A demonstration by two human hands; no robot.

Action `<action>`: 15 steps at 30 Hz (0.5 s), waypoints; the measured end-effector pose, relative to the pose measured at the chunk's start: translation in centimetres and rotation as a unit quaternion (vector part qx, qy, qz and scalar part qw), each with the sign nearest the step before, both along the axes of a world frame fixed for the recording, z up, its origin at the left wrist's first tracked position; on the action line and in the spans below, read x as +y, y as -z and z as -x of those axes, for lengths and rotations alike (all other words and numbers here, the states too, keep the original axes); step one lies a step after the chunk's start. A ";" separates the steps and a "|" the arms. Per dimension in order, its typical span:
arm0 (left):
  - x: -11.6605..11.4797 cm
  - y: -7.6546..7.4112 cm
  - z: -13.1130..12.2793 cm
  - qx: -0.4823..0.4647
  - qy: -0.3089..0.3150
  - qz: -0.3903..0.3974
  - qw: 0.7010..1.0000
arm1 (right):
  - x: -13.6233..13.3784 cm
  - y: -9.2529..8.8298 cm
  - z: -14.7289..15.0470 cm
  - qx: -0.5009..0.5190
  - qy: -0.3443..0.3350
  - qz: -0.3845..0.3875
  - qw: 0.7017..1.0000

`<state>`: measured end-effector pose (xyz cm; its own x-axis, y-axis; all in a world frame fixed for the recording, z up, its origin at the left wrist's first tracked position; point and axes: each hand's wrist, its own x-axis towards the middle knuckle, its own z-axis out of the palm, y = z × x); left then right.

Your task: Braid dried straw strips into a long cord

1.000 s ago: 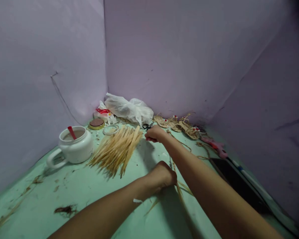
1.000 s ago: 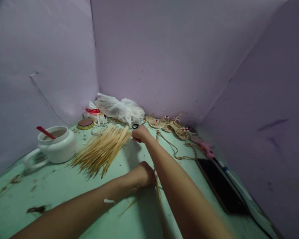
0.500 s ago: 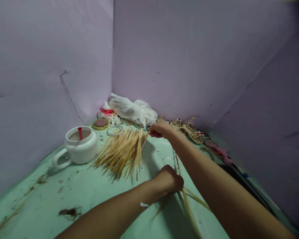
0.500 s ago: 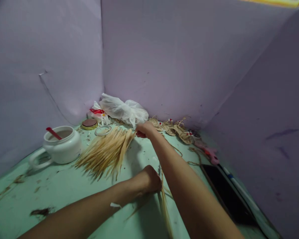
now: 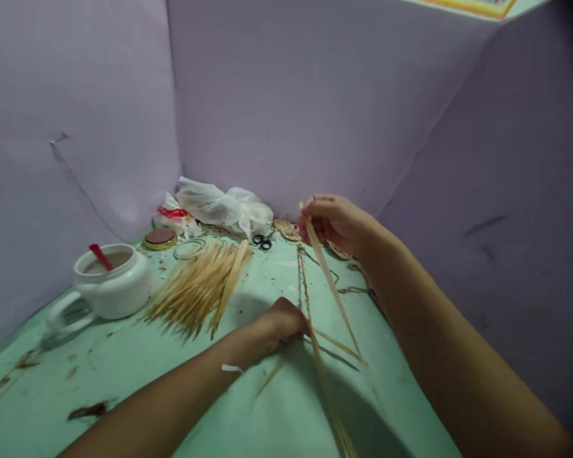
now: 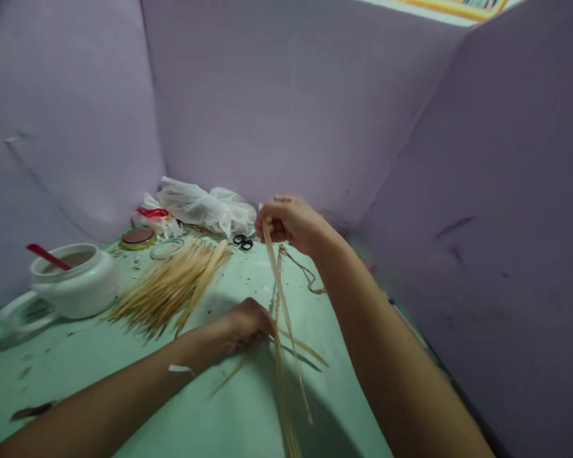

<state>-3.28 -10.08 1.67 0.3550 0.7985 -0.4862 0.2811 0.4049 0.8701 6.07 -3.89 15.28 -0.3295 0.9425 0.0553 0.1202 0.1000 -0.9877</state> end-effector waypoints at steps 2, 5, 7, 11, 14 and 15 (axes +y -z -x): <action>-0.2 -0.7 0.1 -0.012 0.002 -0.011 1.000 | -2.1 2.6 -3.0 -0.067 0.037 0.043 0.996; -0.3 -0.7 0.2 -0.040 0.026 -0.025 0.999 | -4.8 7.8 -6.0 -0.135 0.077 0.120 0.980; -0.3 -0.3 0.1 -0.034 0.039 -0.020 0.998 | -6.0 10.8 -6.9 -0.160 0.086 0.122 0.976; -0.3 -0.1 -0.1 0.004 0.032 -0.020 0.999 | -7.4 13.4 -6.7 -0.103 0.044 0.161 0.981; -0.3 -0.2 -0.3 0.012 0.036 -0.027 0.999 | -8.0 13.3 -6.3 -0.070 0.024 0.182 0.981; -0.4 -0.2 -0.3 0.010 0.038 -0.028 0.999 | -8.1 13.3 -6.3 -0.075 0.025 0.174 0.982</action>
<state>-2.96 -10.44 1.89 0.4072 0.7957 -0.4484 0.3266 0.3316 0.8851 12.42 -12.04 1.98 -0.2626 0.9109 -0.3184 0.2636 -0.2497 -0.9318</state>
